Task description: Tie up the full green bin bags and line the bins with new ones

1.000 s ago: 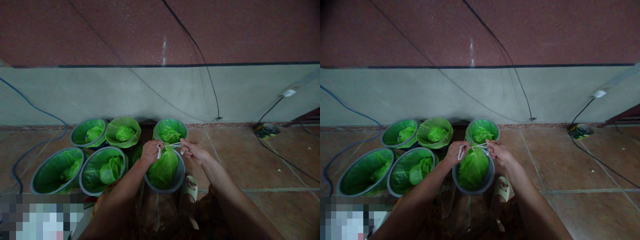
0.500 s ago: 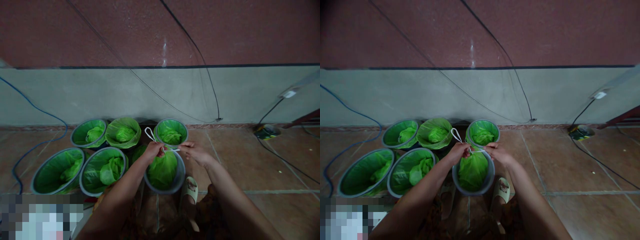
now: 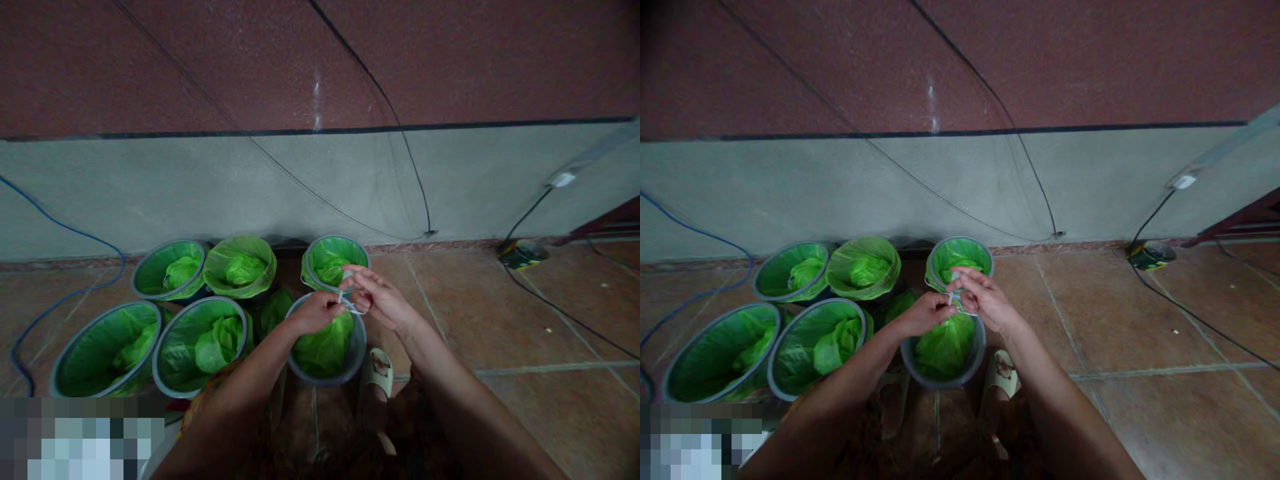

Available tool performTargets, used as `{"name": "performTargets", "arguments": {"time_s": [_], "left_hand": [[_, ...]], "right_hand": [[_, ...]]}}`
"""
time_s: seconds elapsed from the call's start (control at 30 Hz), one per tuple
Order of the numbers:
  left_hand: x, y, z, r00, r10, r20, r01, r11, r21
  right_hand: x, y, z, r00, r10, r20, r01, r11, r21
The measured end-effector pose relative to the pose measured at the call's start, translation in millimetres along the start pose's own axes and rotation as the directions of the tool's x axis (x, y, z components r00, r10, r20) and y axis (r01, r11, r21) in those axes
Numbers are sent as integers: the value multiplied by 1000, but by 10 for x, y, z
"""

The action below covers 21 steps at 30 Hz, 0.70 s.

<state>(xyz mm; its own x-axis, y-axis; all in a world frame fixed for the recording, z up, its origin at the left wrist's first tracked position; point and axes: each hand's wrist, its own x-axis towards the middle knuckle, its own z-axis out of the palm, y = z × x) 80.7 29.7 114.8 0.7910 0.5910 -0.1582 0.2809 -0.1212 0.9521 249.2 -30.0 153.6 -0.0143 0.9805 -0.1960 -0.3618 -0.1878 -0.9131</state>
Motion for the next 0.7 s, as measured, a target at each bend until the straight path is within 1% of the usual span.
{"name": "performTargets", "arguments": {"time_s": [0.07, 0.1, 0.13, 0.2, 0.27, 0.3, 0.33, 0.4, 0.47, 0.57, 0.63, 0.7], "left_hand": [[7, -16, 21, 999, 4, -35, -5, 1000, -20], [15, -27, 27, 999, 15, -50, -17, 999, -45], [24, -40, 29, 997, 29, -65, -33, 997, -73], [44, -62, 25, 994, 51, -94, -63, 991, -119], [59, -74, 14, 989, 49, -138, -71, 985, -155], [63, -73, 8, 985, 35, -170, -65, 982, -175], [64, -66, 2, 979, 11, -202, -53, 978, -203], [56, -38, -6, 962, -71, -262, -14, 951, -308], [39, 2, -15, 941, -178, -288, 32, 893, -449], [7, 56, -40, 911, -305, -278, 80, 792, -605], [-7, 72, -63, 903, -336, -267, 87, 752, -653], [-10, 66, -81, 906, -333, -262, 81, 742, -665]], "right_hand": [[24, 47, -15, 995, -19, -98, 20, 1000, 6], [38, 89, -23, 992, -8, -126, 5, 1000, -30], [54, 140, -29, 992, 15, -121, -26, 995, -92], [82, 252, -32, 997, 72, -39, -80, 964, -254], [103, 342, -30, 995, 84, 60, -54, 918, -393], [111, 371, -30, 994, 58, 90, -13, 896, -443], [117, 387, -34, 995, 19, 96, 30, 875, -484], [125, 390, -48, 997, -43, 70, 74, 834, -547], [127, 367, -63, 999, -47, 24, 53, 816, -576], [112, 313, -67, 999, -14, -33, -6, 839, -544], [91, 279, -62, 999, 2, -38, -21, 859, -512], [70, 258, -64, 1000, 31, 4, -25, 860, -510]]}}
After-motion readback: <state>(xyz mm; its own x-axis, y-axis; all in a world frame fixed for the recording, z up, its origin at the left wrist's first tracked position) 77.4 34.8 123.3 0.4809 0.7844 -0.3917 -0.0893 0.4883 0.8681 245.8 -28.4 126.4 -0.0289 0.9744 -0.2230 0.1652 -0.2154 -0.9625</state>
